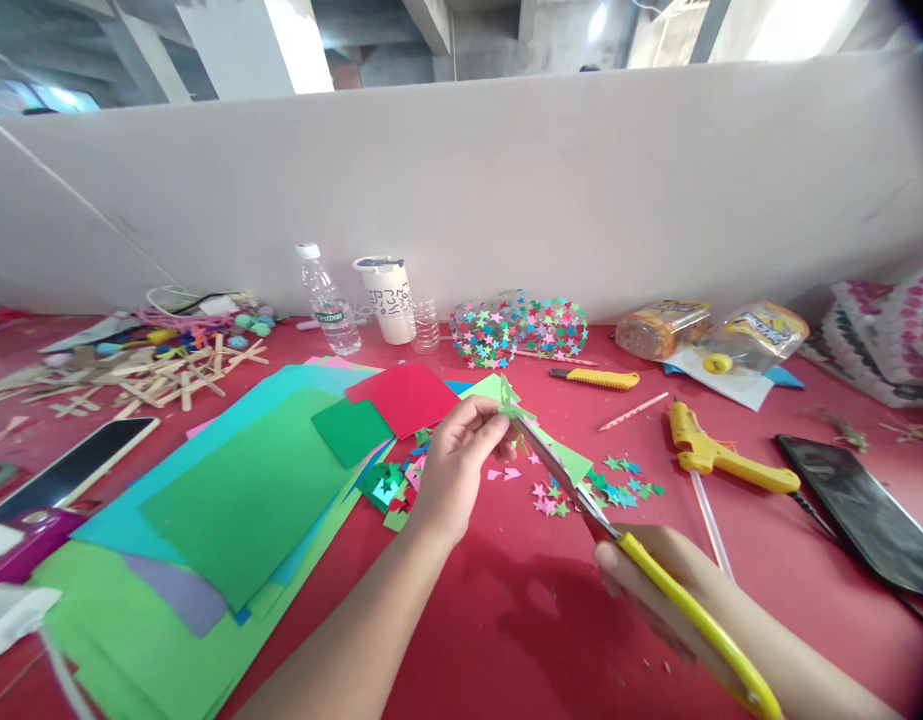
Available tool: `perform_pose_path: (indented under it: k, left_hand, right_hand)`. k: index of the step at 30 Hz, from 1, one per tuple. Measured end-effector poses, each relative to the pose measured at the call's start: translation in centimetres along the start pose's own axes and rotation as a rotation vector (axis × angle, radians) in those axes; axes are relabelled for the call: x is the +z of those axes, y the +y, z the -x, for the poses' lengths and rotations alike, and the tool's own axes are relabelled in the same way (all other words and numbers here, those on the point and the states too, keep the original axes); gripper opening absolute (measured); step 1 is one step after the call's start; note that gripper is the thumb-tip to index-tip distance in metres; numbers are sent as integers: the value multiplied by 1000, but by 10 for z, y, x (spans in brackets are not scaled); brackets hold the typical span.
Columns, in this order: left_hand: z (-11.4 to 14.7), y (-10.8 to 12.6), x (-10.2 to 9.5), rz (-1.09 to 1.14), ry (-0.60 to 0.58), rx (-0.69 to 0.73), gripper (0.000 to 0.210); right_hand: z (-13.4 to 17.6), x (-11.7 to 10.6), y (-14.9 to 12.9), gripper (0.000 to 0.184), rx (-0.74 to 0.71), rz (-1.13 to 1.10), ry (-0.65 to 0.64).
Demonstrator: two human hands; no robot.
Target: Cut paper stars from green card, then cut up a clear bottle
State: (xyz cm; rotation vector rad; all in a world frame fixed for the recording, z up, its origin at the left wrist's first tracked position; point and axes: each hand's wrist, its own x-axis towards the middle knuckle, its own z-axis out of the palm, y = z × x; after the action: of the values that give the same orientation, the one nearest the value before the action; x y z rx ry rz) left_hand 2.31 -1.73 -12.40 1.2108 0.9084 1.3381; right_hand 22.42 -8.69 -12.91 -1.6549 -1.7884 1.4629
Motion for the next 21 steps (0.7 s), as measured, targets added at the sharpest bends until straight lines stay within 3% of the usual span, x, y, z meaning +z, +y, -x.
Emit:
perform_pose_path:
  k: [11,21]
  left_hand:
    - [-1,5,-5,-183,0,87,11]
    - [-2,3,-5,-183,-8,98,12]
  right_hand:
    - [7,2,-8,61,-39,20,36]
    - [2,5,-2,54,83,7,62]
